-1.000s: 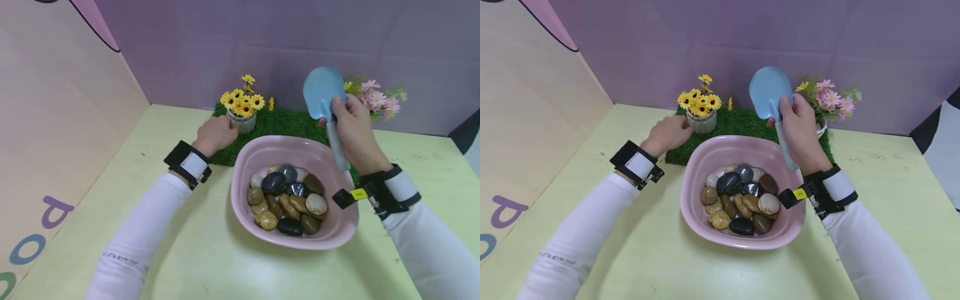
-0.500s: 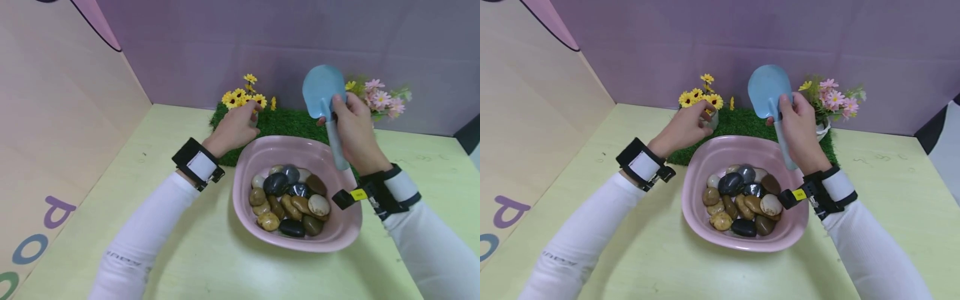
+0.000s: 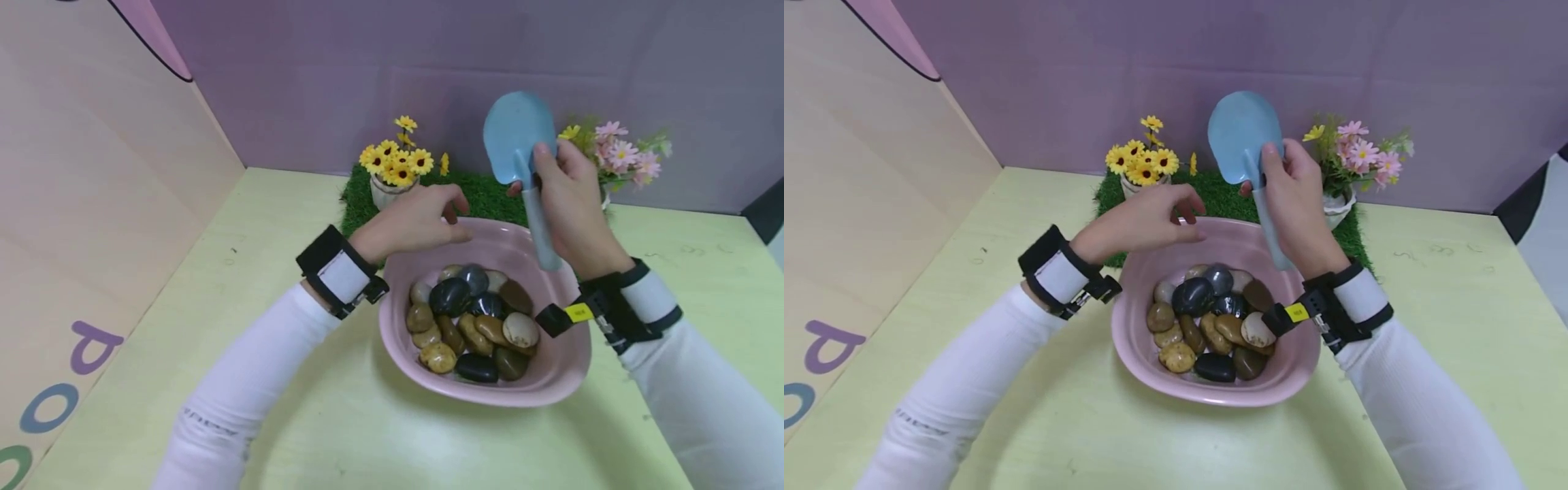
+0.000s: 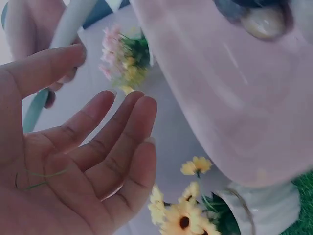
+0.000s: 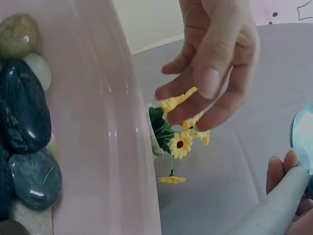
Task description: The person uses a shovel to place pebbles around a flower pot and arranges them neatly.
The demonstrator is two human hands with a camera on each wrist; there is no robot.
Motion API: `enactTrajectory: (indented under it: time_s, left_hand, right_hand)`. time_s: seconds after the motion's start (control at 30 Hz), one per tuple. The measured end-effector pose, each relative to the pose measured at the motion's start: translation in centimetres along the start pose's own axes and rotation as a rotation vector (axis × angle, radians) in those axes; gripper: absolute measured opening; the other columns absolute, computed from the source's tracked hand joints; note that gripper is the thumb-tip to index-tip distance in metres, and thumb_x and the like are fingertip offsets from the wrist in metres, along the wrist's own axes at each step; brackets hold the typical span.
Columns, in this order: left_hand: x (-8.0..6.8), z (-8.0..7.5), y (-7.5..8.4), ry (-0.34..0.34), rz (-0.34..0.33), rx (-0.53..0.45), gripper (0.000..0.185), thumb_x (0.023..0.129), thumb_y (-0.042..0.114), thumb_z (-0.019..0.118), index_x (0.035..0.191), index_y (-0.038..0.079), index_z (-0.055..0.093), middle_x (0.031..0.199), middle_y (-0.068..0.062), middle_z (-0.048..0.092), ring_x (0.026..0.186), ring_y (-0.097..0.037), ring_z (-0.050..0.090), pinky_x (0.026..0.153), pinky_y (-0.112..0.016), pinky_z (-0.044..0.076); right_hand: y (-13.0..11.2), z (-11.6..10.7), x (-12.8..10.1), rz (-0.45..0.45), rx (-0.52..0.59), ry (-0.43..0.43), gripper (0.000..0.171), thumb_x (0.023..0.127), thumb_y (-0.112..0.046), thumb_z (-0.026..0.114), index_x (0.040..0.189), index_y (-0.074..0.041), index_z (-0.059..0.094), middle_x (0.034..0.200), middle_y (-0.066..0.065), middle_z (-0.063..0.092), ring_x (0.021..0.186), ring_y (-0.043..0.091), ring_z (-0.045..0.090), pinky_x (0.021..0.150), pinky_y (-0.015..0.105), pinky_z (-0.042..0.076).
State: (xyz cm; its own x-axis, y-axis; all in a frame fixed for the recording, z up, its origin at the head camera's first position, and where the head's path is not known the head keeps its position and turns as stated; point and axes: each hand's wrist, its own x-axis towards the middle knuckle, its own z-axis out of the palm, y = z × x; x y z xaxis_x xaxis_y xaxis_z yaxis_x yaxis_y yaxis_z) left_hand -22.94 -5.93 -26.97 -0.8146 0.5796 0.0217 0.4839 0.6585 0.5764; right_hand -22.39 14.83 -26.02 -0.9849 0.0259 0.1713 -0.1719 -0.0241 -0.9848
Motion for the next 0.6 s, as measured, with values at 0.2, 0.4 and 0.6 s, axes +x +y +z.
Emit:
enactTrajectory:
  time_s: [0.2,0.4,0.6]
  left_hand:
    - [0.1,-0.3,1.0,-0.044,-0.004,-0.037,0.041,0.093,0.041,0.065,0.124,0.015,0.059,0.116,-0.001,0.068,0.102,-0.012,0.064,0.085,-0.027,0.053]
    - [0.2,-0.5,1.5,-0.146,-0.064,-0.284,0.052,0.090,0.043,0.068,0.129,0.012,0.050,0.116,-0.004,0.063,0.103,-0.014,0.061,0.089,-0.029,0.051]
    - [0.2,-0.2,1.9,-0.235,-0.090,-0.443,0.039,0.093,0.048,0.062,0.107,0.012,0.057,0.087,0.000,0.056,0.076,-0.013,0.054,0.070,-0.024,0.047]
  right_hand:
    - [-0.4,0.3,-0.2,0.003,0.010,-0.014,0.032,0.102,-0.033,0.049,0.121,-0.008,0.054,0.106,0.007,0.053,0.069,0.011,0.062,0.072,0.024,0.051]
    - [-0.8,0.4,-0.4,0.000,-0.003,-0.040,0.037,0.102,-0.035,0.048,0.126,-0.007,0.052,0.118,0.007,0.051,0.076,0.014,0.062,0.077,0.024,0.049]
    - [-0.8,0.9,-0.8,0.017,0.006,-0.061,0.046,0.102,-0.035,0.048,0.136,-0.004,0.048,0.114,0.008,0.057,0.078,0.013,0.066,0.080,0.023,0.052]
